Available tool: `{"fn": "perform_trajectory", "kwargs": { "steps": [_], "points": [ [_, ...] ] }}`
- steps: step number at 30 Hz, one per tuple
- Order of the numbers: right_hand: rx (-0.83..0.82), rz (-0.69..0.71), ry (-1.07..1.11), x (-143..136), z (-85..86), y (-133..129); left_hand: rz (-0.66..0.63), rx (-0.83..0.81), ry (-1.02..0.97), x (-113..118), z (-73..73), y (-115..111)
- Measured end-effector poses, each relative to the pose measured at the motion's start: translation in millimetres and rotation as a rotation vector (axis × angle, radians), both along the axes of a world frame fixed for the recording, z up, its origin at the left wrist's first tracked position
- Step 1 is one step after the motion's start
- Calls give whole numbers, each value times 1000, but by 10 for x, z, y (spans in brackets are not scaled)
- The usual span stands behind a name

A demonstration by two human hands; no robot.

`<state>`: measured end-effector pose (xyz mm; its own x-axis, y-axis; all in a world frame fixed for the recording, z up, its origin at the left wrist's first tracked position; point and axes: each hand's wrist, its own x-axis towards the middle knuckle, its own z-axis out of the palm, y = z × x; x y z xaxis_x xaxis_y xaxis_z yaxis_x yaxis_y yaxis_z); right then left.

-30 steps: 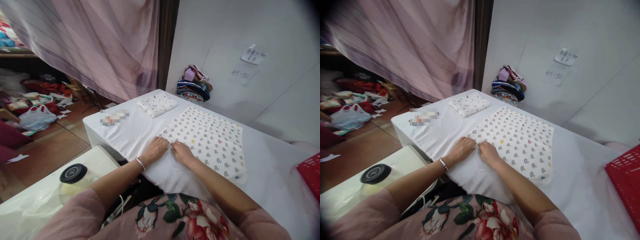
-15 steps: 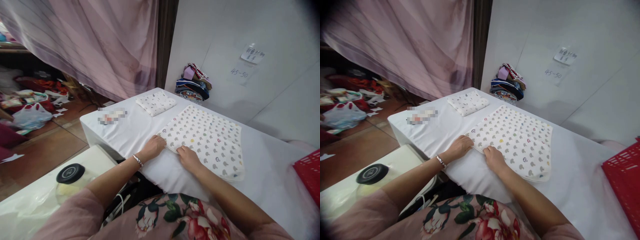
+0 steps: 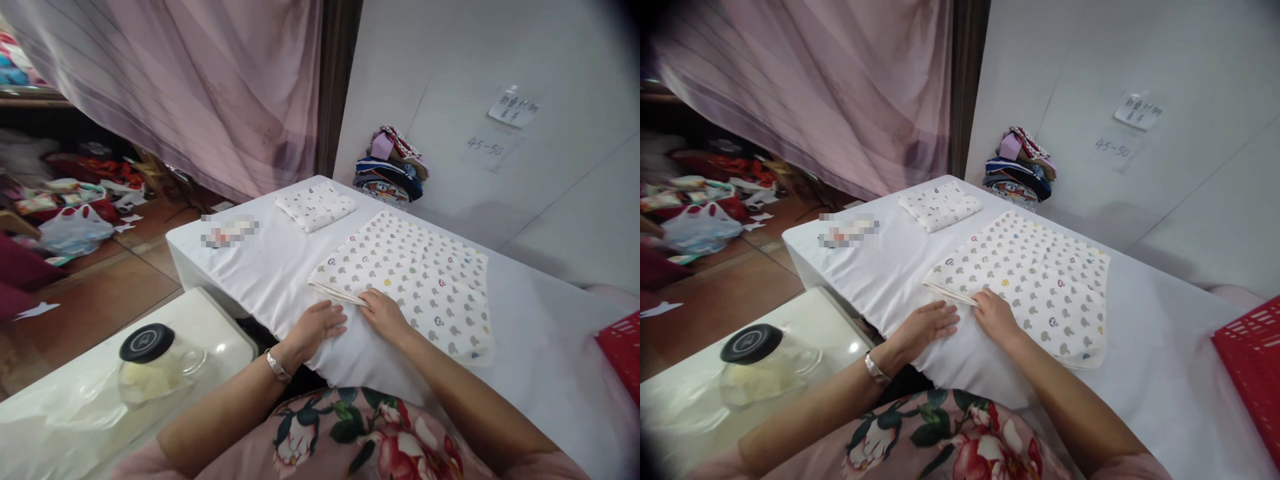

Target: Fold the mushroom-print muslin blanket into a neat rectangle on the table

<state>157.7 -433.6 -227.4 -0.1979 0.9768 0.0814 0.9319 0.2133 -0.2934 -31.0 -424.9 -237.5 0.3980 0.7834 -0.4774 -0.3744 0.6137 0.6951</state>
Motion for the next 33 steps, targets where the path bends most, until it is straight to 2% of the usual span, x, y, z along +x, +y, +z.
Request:
{"fn": "perform_trajectory", "kwargs": {
  "steps": [2, 4, 9, 15, 19, 23, 28, 33],
  "points": [
    [18, 0, 57, 28, 16, 19, 7, -50, -84, 78, 29, 32],
    [6, 13, 74, 44, 27, 25, 1, -32, -130, 158, 24, 91],
    [-48, 85, 53, 45, 51, 2, 70, 26, -140, 292, -46, 209],
    [-38, 82, 159, -110, 133, 80, 117, 34, -149, 266, -42, 218],
    [14, 98, 120, -269, 166, 194, 124, 57, -115, 264, -43, 237],
    [17, 98, 137, -311, 112, 301, 99, 62, -96, 273, -46, 271],
    [-10, 86, 298, -258, 18, 374, 65, 53, -109, 244, -50, 274],
    [24, 58, 311, -274, 40, 356, 54, 48, -126, 221, -62, 260]
  ]
}}
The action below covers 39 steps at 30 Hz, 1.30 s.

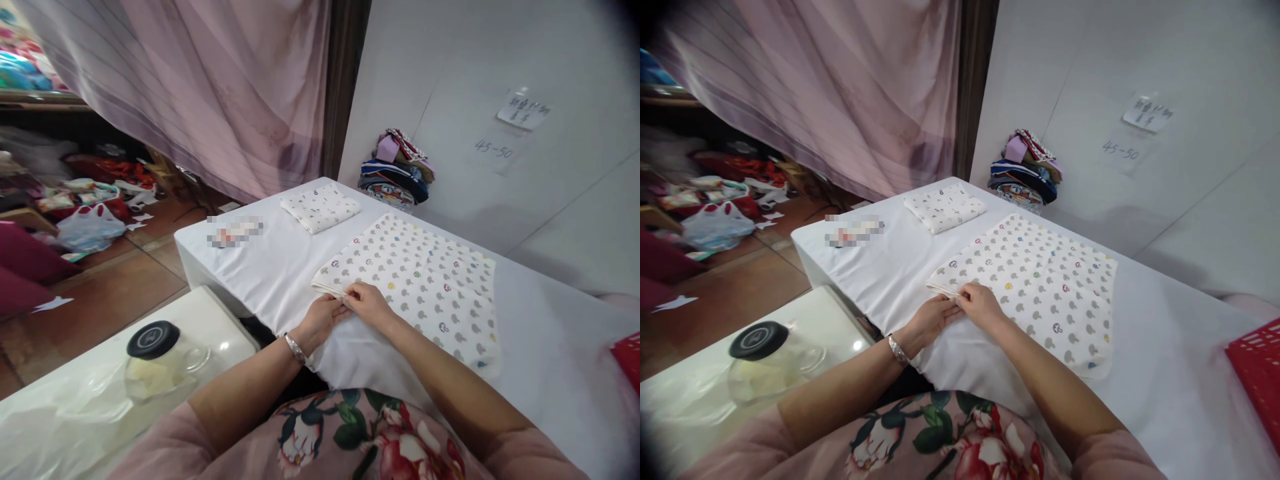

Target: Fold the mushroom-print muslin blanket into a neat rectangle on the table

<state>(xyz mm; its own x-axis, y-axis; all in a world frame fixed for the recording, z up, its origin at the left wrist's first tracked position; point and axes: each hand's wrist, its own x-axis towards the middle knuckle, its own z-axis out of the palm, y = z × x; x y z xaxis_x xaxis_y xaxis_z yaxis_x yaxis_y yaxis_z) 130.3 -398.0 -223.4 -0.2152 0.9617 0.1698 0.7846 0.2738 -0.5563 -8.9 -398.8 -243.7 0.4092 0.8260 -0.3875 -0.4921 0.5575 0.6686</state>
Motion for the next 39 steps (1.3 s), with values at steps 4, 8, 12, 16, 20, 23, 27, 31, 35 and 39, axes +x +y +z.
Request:
{"fn": "perform_trajectory", "kwargs": {
  "steps": [4, 8, 12, 16, 20, 23, 27, 31, 35, 39],
  "points": [
    [78, -2, -102, -51, 72, -55, -17, 15, 15, 26, 21, 20],
    [170, 3, -254, -77, 104, -102, -23, 28, 25, 41, 31, 23],
    [298, 14, -468, -83, 72, -125, -9, 16, 27, 19, -11, 7],
    [287, 83, -582, -96, 31, -135, -9, 14, 29, -3, -31, -4],
    [259, 85, -576, -107, 18, -129, 3, -17, 28, -22, 10, -20],
    [235, 86, -505, -111, 24, -131, 7, -18, 31, -35, 23, -27],
    [192, 81, -253, -96, 45, -142, -9, 22, 0, -38, -15, -19],
    [112, 56, -6, -51, 35, -110, -13, 37, -7, -35, -33, -12],
    [56, 11, 83, -20, 7, -57, -2, 6, 16, -36, 0, -23],
    [46, 21, 86, -23, 8, -43, -1, -17, 33, -39, 27, -33]
  ]
}}
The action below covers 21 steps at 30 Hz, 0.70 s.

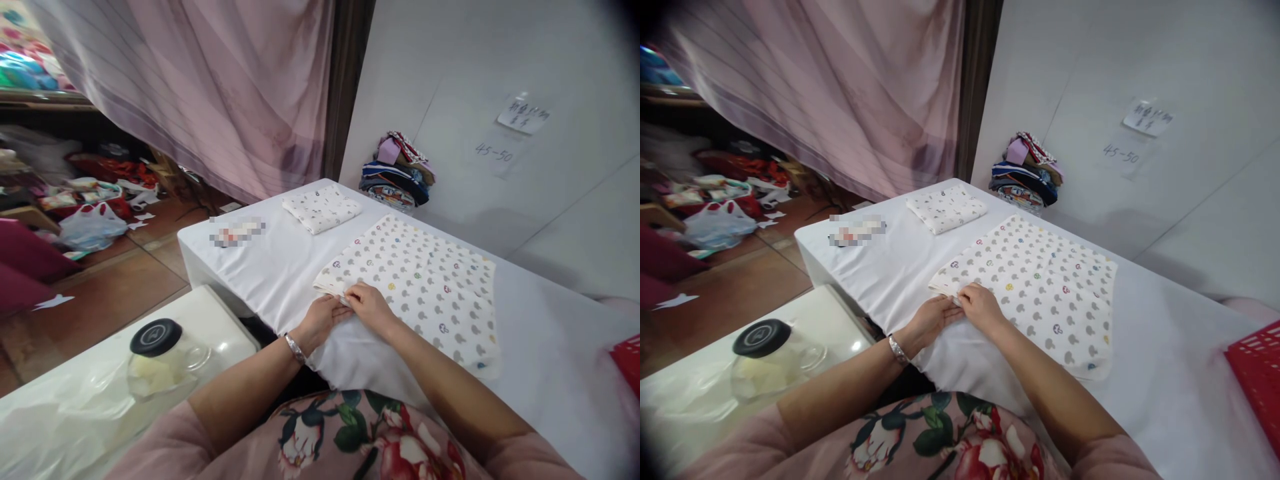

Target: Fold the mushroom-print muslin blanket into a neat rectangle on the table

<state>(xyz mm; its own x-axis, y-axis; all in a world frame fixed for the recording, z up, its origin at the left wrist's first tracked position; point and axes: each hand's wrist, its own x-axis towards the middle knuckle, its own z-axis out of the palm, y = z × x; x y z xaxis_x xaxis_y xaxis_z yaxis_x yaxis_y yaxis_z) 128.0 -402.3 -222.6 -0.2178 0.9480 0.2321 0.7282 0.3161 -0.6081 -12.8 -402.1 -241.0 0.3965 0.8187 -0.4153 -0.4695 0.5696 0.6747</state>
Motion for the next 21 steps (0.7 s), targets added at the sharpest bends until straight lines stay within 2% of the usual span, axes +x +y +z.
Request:
{"fn": "perform_trajectory", "kwargs": {
  "steps": [7, 14, 18, 21],
  "points": [
    [47, -12, -51, -25, -10, -34, 3, 7, 25, 5, 2, 10],
    [133, 50, -265, -42, -30, -98, -12, 42, 39, 25, -2, 15],
    [116, 63, -238, -38, -64, -106, -8, 21, 62, -15, -24, 30],
    [100, 64, -213, -58, -80, -133, -60, 8, 69, -66, -8, 64]
  ]
}}
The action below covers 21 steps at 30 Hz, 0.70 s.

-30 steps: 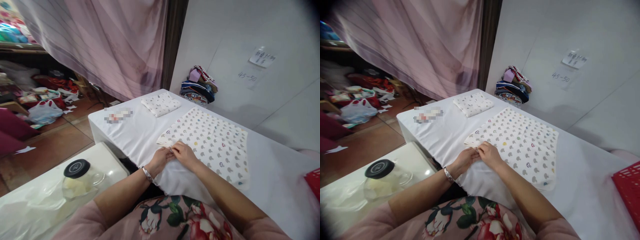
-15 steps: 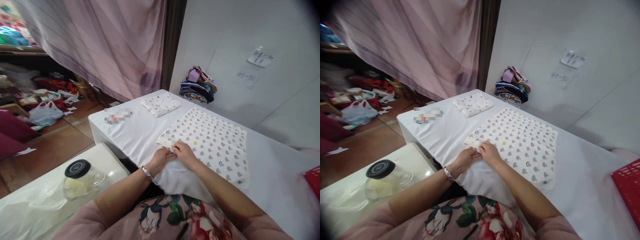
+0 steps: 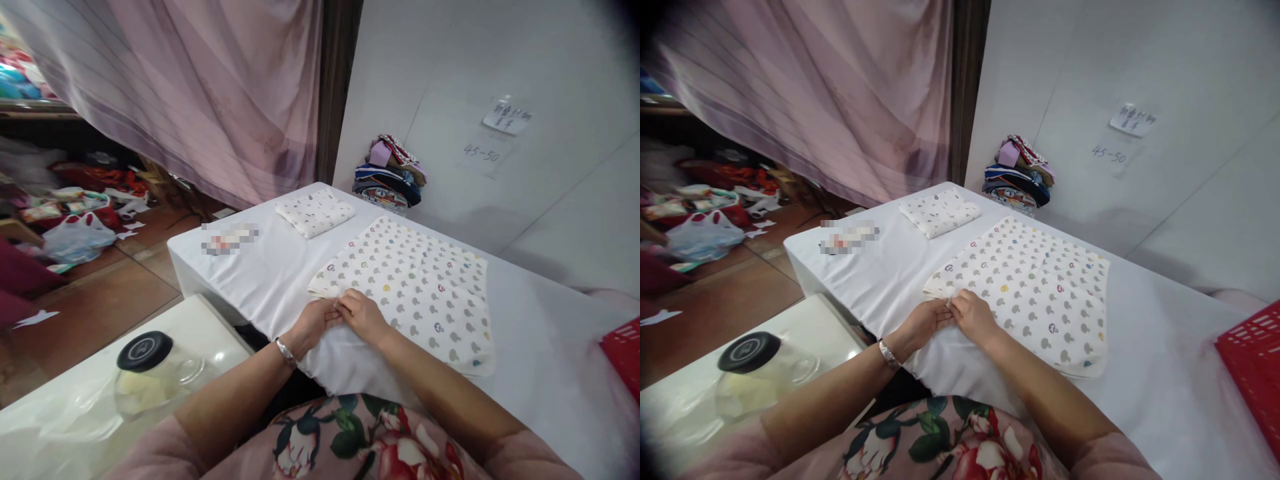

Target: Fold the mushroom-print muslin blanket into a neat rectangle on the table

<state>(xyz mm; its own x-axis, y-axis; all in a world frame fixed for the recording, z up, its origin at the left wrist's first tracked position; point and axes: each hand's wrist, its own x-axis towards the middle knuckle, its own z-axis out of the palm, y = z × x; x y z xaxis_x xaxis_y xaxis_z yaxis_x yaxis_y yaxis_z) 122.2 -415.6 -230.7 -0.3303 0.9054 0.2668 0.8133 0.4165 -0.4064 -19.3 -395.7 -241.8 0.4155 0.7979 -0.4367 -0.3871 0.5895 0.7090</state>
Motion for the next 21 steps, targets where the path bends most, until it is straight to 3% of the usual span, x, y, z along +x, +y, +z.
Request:
{"fn": "perform_trajectory", "kwargs": {
  "steps": [4, 9, 15, 21],
  "points": [
    [23, 7, 34, -30, 18, -68, -31, 80, 71, -27, 58, 70],
    [7, 82, 137, 1, 16, -123, 38, 271, 373, -22, 56, 176],
    [-66, 86, 325, 51, -50, 3, -37, 194, 361, -64, 2, 211],
    [-17, 0, 379, 19, -28, 290, 36, 164, 370, -30, 18, 183]
  ]
}}
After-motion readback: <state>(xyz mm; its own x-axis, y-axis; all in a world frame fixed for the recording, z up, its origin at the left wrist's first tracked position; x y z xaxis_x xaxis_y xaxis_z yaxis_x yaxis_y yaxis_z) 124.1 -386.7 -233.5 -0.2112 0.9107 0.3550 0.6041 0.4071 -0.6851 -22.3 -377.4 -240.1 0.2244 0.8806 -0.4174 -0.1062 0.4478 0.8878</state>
